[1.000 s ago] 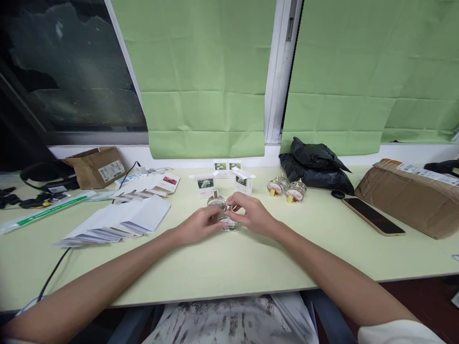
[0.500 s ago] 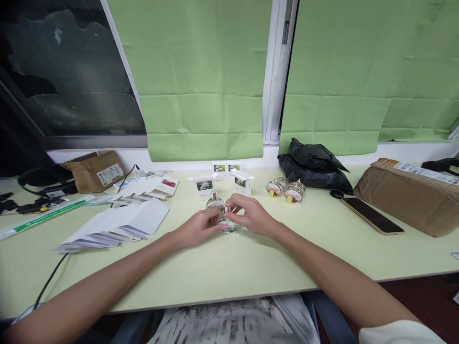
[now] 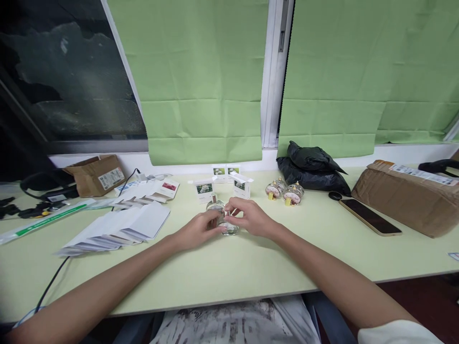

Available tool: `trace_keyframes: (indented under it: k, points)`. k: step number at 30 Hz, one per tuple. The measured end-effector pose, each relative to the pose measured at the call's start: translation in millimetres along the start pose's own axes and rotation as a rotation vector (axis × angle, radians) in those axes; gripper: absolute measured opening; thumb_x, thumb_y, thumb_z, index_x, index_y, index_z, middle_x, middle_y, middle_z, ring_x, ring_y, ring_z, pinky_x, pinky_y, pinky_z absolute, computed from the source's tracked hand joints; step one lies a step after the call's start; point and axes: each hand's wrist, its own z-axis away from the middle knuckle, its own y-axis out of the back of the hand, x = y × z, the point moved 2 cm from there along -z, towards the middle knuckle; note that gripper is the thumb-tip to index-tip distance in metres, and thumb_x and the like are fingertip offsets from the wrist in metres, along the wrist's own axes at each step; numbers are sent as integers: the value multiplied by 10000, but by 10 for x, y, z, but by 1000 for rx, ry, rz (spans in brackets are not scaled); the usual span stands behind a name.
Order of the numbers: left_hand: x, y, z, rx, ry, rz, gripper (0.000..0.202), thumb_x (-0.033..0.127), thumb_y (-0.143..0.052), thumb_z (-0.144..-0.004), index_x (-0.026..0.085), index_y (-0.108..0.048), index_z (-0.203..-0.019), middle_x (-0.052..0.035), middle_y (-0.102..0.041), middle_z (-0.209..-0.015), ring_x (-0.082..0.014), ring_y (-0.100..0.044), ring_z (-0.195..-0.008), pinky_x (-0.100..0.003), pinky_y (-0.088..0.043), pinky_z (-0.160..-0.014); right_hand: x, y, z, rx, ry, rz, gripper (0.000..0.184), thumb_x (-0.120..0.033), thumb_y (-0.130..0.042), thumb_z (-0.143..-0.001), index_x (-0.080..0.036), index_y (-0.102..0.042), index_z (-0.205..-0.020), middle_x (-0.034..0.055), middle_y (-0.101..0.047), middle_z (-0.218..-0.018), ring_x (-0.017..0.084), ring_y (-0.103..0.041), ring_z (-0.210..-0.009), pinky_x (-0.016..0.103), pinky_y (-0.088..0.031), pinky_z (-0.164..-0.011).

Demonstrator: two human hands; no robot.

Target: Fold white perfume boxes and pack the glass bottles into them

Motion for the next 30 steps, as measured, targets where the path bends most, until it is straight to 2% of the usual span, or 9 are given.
trace_keyframes:
  k: [7,12,16,20,22,25,28,30]
  points:
    - [6,4,-1,4,-1,2,345,544,-595,-1005,203,-634,-972,7,-572,-801,-167,-502,-716,-292,-370,-651,-5,14,-7,-25,-9,4,179,-392,-705,-971,-234,-700,-1056,46,-739,-1128,201,-699,-998,350,-601,-895]
    - [2,3,-5,-1,0,7,354,553,-591,-1005,203,-638,-998,3,-583,-806,-167,-509,-717,-294,-380,-653,-44,36,-16,-44,-13,40,172,-381,-628,-1018,-235,-708,-1059,39,-744,-1106,180,-684,-927,318,-590,-825]
    - [-15,-1,1,8,10,2,352,549,-591,-998,202,-631,-952,1,-590,-790,-167,-513,-700,-293,-379,-634,-85,69,1,-64,-2,60,183,-386,-647,-1006,-243,-680,-1115,51,-737,-1133,194,-690,-964,350,-592,-872]
    - [-39,44,14,0,-14,-12,410,598,-679,-930,206,-674,-1050,-19,-644,-864,-182,-561,-747,-297,-416,-651,-69,102,36,-102,-93,119,531,-453,-812,-875,-273,-529,-1287,52,-715,-1149,203,-690,-974,313,-585,-765]
    - [-58,91,17,12,-30,-8,463,601,-711,-910,213,-669,-1158,-37,-674,-949,-194,-591,-799,-307,-448,-692,-39,112,42,-139,-116,164,569,-494,-838,-841,-266,-518,-1252,39,-712,-1106,194,-678,-920,291,-555,-718]
    - [-99,178,11,116,-38,-8,365,546,-594,-1006,210,-643,-1140,-47,-674,-994,-196,-600,-850,-323,-466,-762,27,126,35,-210,-123,273,395,-517,-783,-890,-243,-589,-1097,1,-699,-939,177,-643,-806,279,-494,-695]
    - [-167,247,2,339,43,-67,290,490,-499,-1062,216,-591,-1081,-41,-641,-986,-194,-588,-876,-330,-460,-793,100,170,18,-211,-133,356,280,-479,-720,-943,-228,-608,-996,-9,-673,-857,171,-618,-759,270,-449,-677]
    - [-224,259,-2,464,106,-122,276,483,-531,-1049,224,-554,-1141,-49,-626,-1049,-201,-586,-910,-339,-466,-816,151,221,8,-183,-135,420,248,-453,-697,-955,-225,-605,-984,-4,-669,-849,174,-606,-745,266,-425,-664]
